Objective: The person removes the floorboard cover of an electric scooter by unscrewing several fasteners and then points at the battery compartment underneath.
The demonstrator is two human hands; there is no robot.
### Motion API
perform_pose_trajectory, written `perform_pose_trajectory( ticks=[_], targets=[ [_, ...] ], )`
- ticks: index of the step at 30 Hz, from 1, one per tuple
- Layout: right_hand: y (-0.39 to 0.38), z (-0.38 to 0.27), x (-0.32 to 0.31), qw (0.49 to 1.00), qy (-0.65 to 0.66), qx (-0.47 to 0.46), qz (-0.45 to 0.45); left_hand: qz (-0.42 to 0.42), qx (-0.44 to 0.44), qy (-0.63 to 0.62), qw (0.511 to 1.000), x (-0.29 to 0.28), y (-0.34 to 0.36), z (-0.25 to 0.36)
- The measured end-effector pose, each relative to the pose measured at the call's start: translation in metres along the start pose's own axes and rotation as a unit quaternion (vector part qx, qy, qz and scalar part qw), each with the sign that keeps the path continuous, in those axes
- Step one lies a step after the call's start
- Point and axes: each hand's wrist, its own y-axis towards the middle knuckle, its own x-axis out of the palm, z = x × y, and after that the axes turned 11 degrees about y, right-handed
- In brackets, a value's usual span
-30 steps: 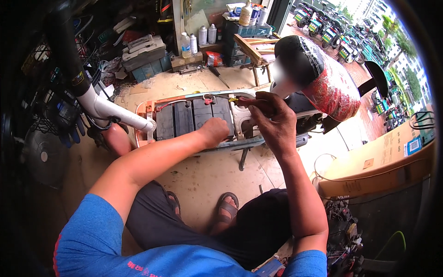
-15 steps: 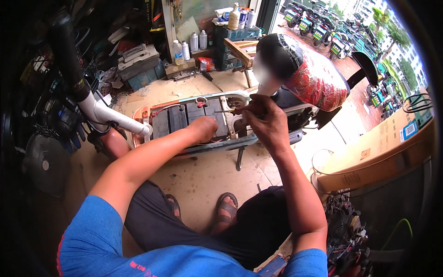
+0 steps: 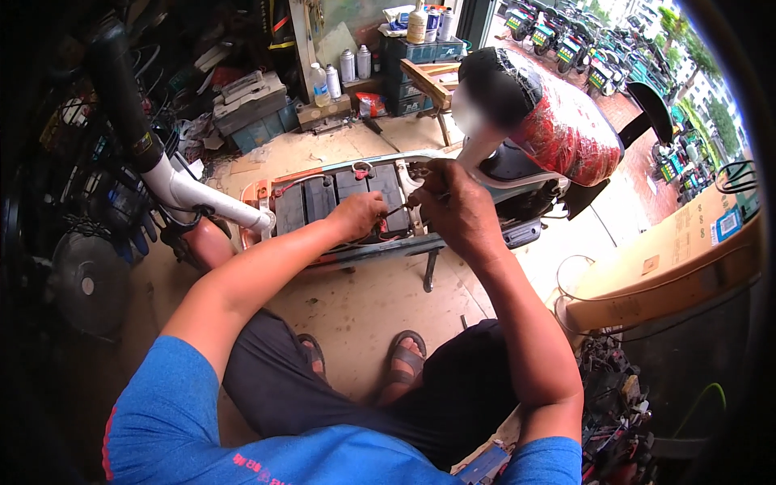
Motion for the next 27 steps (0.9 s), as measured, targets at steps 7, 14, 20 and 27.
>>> perform_pose_trajectory(
  ticks=[7,14,20,27],
  targets=[
    [0.003,0.003,0.016,0.997,-0.070,-0.014,-0.041,0.014,-0.019,-0.104,0.994,-0.001,0.000,-0.007],
    [0.007,0.009,0.020,0.997,-0.051,0.013,-0.050,-0.011,-0.018,-0.110,0.994,0.001,-0.001,-0.010],
    [0.008,0.009,0.022,0.996,-0.076,-0.012,-0.043,-0.010,-0.017,-0.109,0.994,-0.003,-0.002,-0.009],
    [0.019,-0.004,0.018,0.991,-0.043,0.035,-0.124,-0.025,-0.034,-0.109,0.993,-0.004,-0.001,-0.007]
  ],
)
